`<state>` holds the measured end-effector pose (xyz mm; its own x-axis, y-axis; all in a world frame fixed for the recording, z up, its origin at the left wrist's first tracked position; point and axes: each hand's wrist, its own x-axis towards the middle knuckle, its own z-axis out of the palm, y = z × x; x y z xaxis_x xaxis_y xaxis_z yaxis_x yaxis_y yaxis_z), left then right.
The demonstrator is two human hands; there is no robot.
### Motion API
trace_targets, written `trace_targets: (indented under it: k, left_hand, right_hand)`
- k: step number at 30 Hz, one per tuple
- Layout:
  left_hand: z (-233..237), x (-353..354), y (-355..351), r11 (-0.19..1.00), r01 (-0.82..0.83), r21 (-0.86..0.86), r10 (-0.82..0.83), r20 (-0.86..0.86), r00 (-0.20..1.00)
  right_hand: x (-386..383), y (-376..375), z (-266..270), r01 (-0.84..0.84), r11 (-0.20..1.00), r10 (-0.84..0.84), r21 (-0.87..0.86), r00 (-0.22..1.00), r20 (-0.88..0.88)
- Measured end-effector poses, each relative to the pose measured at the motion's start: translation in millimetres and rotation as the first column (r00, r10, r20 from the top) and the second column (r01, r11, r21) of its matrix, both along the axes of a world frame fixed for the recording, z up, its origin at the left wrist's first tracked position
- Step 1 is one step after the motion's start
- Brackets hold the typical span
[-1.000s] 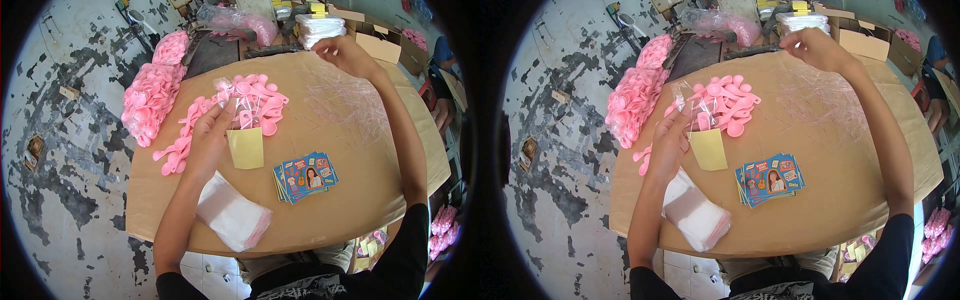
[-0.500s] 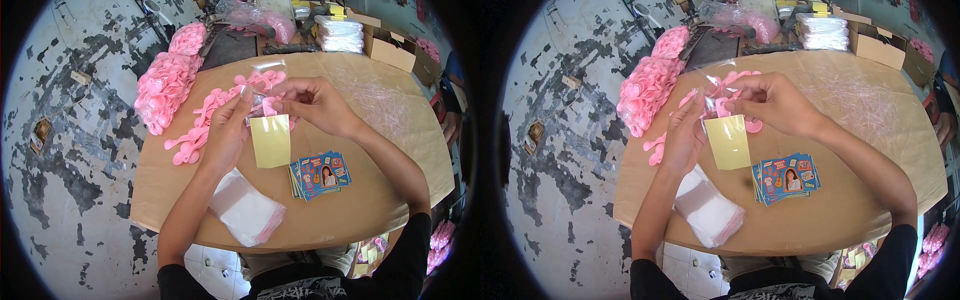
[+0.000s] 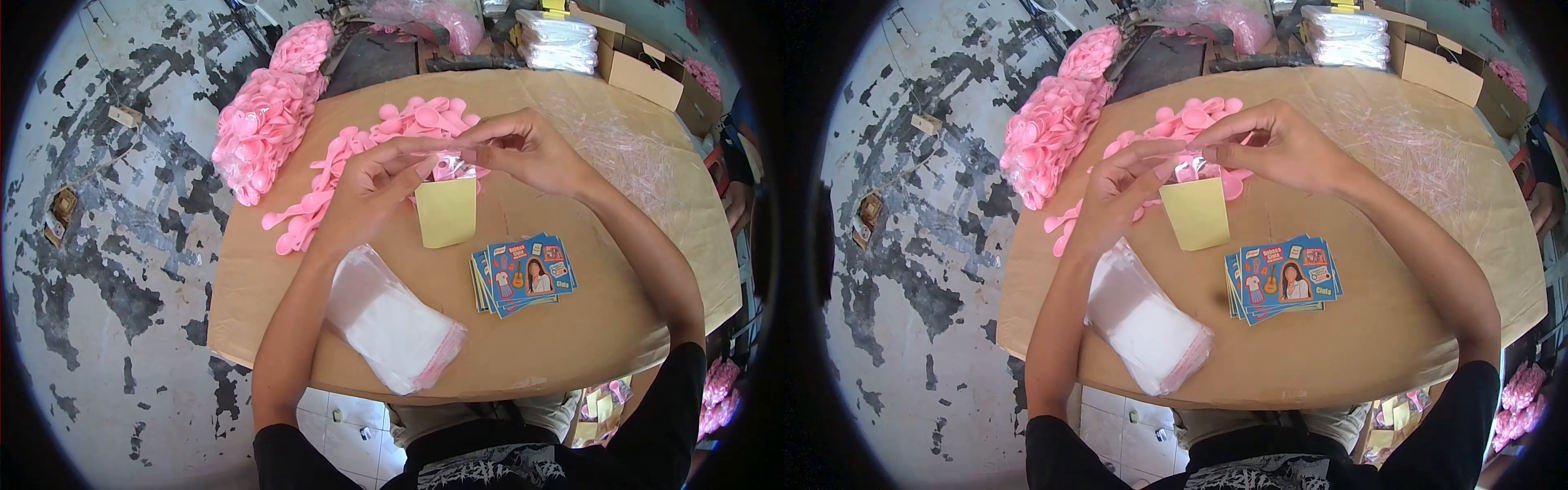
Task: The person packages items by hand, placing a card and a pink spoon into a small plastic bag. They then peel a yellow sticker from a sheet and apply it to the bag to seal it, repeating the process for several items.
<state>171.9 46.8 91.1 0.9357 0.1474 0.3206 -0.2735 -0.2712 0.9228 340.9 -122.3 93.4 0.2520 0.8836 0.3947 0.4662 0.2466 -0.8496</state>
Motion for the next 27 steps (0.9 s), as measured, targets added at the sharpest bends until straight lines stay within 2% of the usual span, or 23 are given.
trace_targets:
  k: [3,5,8,11,15,17,18,21,23,27]
  left_hand:
    - [-4,-1,7,1.000,0.007,0.029,-0.007,0.002,1.000]
    - [-6,0,14,0.992,0.031,0.120,-0.037,0.043,0.998]
    - [-11,2,16,0.988,0.044,0.147,-0.060,0.105,0.993]
    - [-8,-2,20,0.995,0.100,0.002,-0.100,0.025,0.995]
    - [-4,-3,14,0.999,0.012,0.035,-0.011,-0.029,1.000]
    - [-11,3,10,0.994,-0.047,0.103,0.050,-0.031,0.998]
    - [-10,3,10,0.997,-0.022,0.080,0.024,-0.028,0.999]
    - [-8,4,14,1.000,0.013,0.027,-0.013,0.021,1.000]
    - [-16,9,15,1.000,-0.010,0.002,0.010,0.093,0.996]
    - [-13,6,-2,0.969,-0.113,0.221,0.095,0.091,0.991]
  right_hand:
    - [7,-1,-4,-0.030,0.994,0.007,0.101,0.976,0.220]
    - [7,-5,2,-0.067,0.994,0.039,0.091,0.959,0.280]
    - [8,-5,3,-0.096,0.988,0.044,0.121,0.927,0.372]
    - [9,-3,1,-0.110,0.982,0.031,0.156,0.899,0.437]
    - [11,-5,9,-0.138,0.978,0.017,0.156,0.800,0.600]
    - [18,-7,12,0.005,0.987,-0.104,0.160,0.782,0.615]
    - [18,-9,15,0.077,0.983,-0.164,0.164,0.765,0.623]
    - [6,-14,34,0.237,0.968,-0.179,-0.081,0.882,0.436]
    - [3,-13,35,0.228,0.968,-0.144,-0.103,0.845,0.514]
    - [9,-18,32,0.219,0.966,-0.075,-0.139,0.748,0.659]
